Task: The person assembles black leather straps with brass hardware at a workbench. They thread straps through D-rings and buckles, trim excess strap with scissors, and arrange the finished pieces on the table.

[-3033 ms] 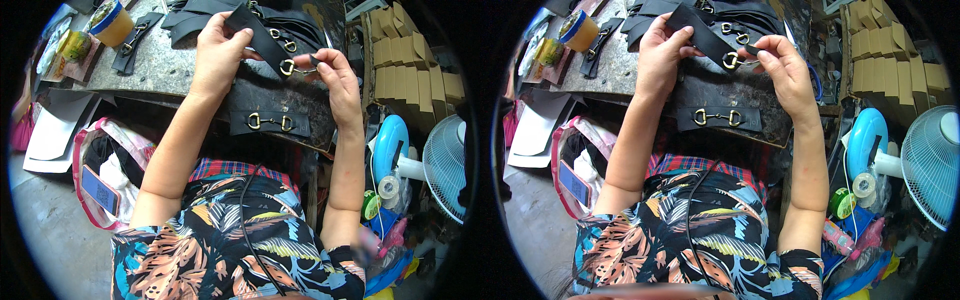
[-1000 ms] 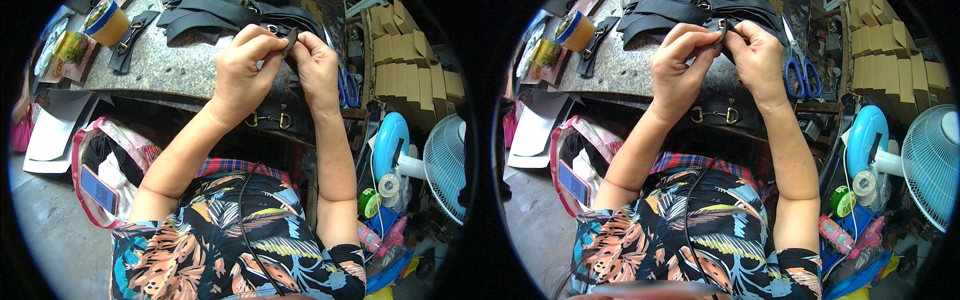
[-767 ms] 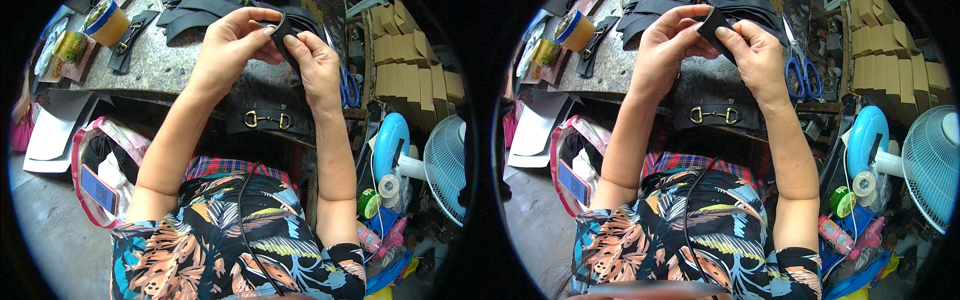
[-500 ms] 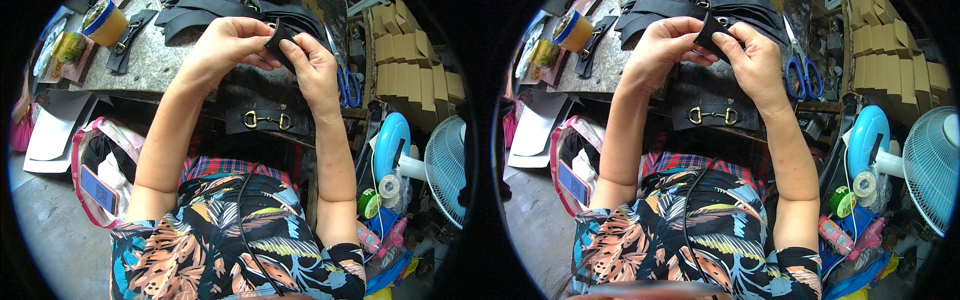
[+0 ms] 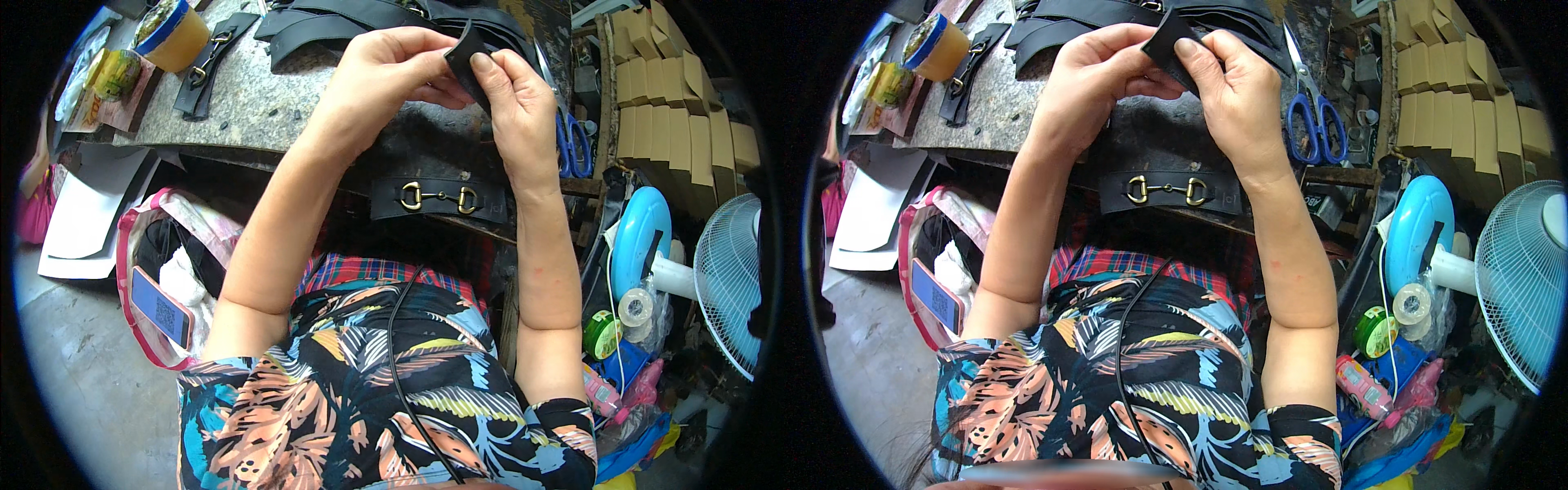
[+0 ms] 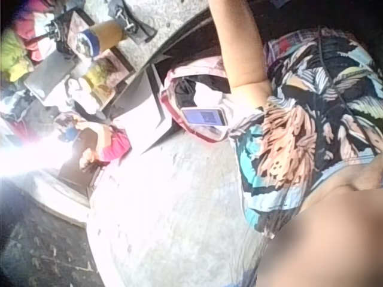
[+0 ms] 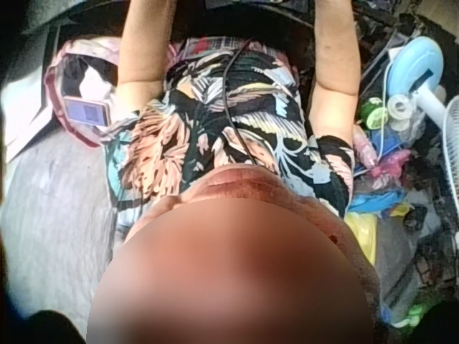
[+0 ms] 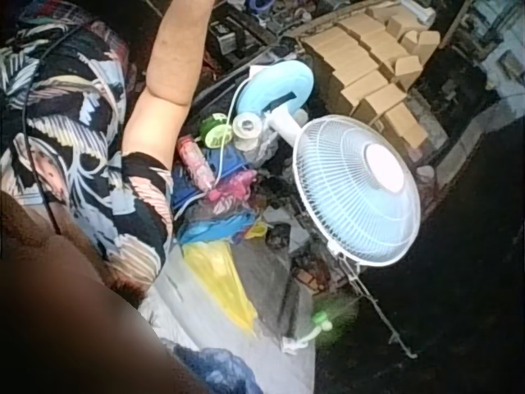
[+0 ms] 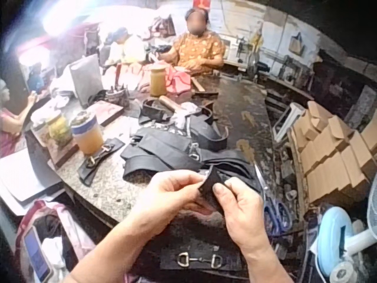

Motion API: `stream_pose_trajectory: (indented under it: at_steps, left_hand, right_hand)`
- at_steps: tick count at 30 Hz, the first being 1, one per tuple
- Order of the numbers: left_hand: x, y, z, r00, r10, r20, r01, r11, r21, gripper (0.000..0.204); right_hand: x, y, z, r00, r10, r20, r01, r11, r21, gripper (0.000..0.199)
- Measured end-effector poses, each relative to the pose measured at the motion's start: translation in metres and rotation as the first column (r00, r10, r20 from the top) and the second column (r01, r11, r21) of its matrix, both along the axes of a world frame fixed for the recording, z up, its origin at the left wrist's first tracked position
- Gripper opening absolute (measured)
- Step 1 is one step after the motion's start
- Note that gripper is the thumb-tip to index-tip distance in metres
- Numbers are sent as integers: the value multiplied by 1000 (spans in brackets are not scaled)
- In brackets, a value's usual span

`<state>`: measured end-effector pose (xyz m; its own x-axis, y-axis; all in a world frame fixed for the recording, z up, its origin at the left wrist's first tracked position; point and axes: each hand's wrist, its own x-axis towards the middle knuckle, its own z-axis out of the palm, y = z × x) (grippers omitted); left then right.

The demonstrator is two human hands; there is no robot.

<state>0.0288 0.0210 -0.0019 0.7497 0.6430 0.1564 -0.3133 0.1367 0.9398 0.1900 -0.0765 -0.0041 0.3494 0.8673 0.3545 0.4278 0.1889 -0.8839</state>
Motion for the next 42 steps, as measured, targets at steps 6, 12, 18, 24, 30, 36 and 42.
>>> stream_pose_trajectory:
  at_steps: [6,12,18,24,30,36,42]
  left_hand:
    - [4,-17,-1,961,274,-43,-248,920,303,24]
    - [1,-14,1,953,280,-114,-237,926,295,23]
    - [2,-15,-1,956,287,-63,-251,910,330,23]
    - [4,-14,-4,955,289,64,-253,685,683,24]
    - [1,-10,-4,975,201,93,-221,868,444,21]
    - [-2,-2,-7,995,-1,95,-2,1000,22,24]
    - [-2,-5,-7,988,150,-20,-142,963,230,21]
  right_hand:
    - [-3,-2,1,999,-3,54,5,999,-36,26]
    - [-3,-9,9,990,129,-52,-131,991,-27,21]
    - [-2,-11,10,979,151,-140,-156,988,-21,15]
    - [-4,-8,2,973,-108,204,106,994,20,14]
    - [-4,-4,1,999,-29,23,26,993,118,18]
    - [-8,-4,2,991,12,131,-28,992,122,18]
    - [-2,-13,11,990,100,-98,-101,995,-8,48]
